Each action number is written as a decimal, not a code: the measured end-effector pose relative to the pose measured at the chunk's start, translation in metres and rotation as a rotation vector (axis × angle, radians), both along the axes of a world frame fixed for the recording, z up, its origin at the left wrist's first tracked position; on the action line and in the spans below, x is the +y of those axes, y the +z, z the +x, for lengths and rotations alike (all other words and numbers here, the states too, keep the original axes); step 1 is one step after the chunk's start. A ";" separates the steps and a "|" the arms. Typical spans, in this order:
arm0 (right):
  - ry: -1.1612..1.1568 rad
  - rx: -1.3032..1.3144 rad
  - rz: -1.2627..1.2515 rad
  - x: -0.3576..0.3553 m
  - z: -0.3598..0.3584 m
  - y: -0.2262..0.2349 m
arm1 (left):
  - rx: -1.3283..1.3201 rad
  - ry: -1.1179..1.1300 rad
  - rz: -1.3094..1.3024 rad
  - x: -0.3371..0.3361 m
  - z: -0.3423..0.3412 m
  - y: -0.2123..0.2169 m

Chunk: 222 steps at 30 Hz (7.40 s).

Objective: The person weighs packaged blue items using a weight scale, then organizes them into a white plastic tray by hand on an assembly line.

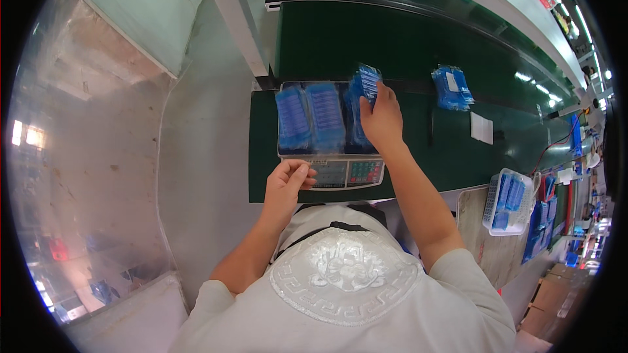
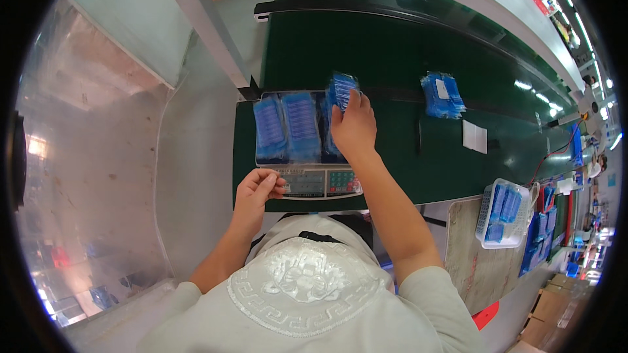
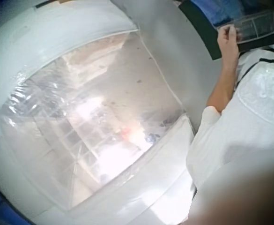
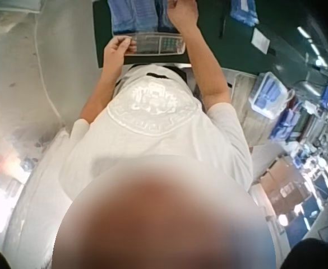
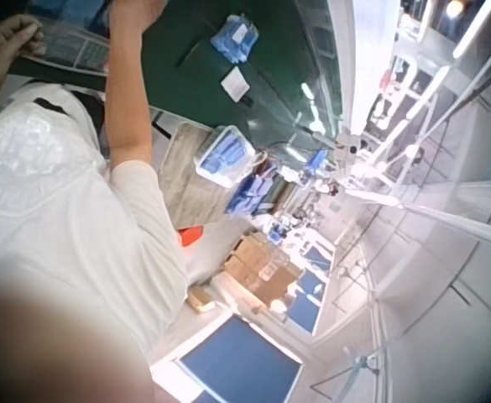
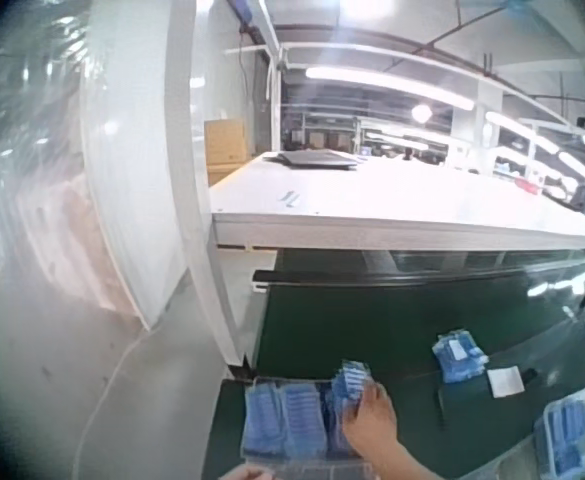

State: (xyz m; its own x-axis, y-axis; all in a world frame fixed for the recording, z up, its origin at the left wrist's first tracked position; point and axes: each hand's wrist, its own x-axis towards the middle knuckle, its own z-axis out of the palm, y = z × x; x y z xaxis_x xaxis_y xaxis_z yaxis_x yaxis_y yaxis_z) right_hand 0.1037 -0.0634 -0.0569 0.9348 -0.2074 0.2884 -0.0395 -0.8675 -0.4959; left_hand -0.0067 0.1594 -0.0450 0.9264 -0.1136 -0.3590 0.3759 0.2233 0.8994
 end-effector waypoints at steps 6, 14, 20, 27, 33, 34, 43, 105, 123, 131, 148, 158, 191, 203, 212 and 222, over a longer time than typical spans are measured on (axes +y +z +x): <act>0.047 -0.043 0.067 -0.008 -0.004 0.003 | 0.026 -0.061 -0.030 -0.008 0.010 0.006; 0.023 -0.159 0.300 -0.019 -0.006 0.003 | -0.052 -0.148 -0.073 -0.030 0.034 0.019; 0.016 -0.114 0.461 -0.026 -0.003 -0.002 | -0.239 -0.222 0.101 -0.049 0.046 0.008; 0.019 -0.078 0.584 -0.029 0.002 -0.004 | -1.089 -0.279 0.875 -0.091 0.086 0.010; 0.040 -0.091 0.743 -0.028 -0.003 0.010 | -1.054 -0.282 0.888 -0.103 0.088 -0.001; 0.050 -0.097 0.829 -0.028 -0.004 0.012 | -1.057 -0.283 0.886 -0.106 0.091 -0.004; 0.025 -0.095 1.151 -0.036 -0.004 0.041 | -1.021 -0.309 0.823 -0.107 0.115 -0.020; 0.420 0.385 1.126 -0.017 -0.086 0.074 | -0.096 -0.316 -0.387 -0.061 0.057 0.041; 0.376 0.310 1.079 -0.015 -0.098 0.078 | -0.032 -0.400 -0.538 -0.054 0.041 0.045; 0.311 0.512 1.246 -0.018 -0.099 0.081 | -0.004 -0.499 -0.480 -0.050 0.040 0.041; 0.279 0.360 1.702 -0.031 -0.098 0.062 | 0.177 -0.307 -0.693 -0.061 0.037 0.040; 0.114 0.246 1.711 -0.037 -0.099 0.059 | 0.149 -0.144 -0.650 -0.066 0.039 0.030; 0.258 0.526 1.383 -0.005 -0.100 0.052 | 0.529 -0.398 -0.887 -0.063 0.024 0.012; 0.255 0.378 1.253 -0.034 -0.069 0.062 | 0.398 -0.373 -0.590 -0.061 0.034 0.015; 0.143 0.310 1.229 -0.025 -0.067 0.066 | -0.059 -0.309 -0.290 -0.064 0.037 -0.002; 0.164 0.317 1.079 -0.045 -0.040 0.046 | -0.017 -0.296 -0.161 -0.060 0.027 0.022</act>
State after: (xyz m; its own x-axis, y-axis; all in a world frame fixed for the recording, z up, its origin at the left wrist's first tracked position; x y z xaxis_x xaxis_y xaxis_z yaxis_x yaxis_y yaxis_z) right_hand 0.0637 -0.1083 -0.0105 0.9727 -0.0723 -0.2206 -0.2212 0.0005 -0.9752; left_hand 0.0207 0.0990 -0.0228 0.8505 -0.4323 -0.2995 0.4308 0.2460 0.8683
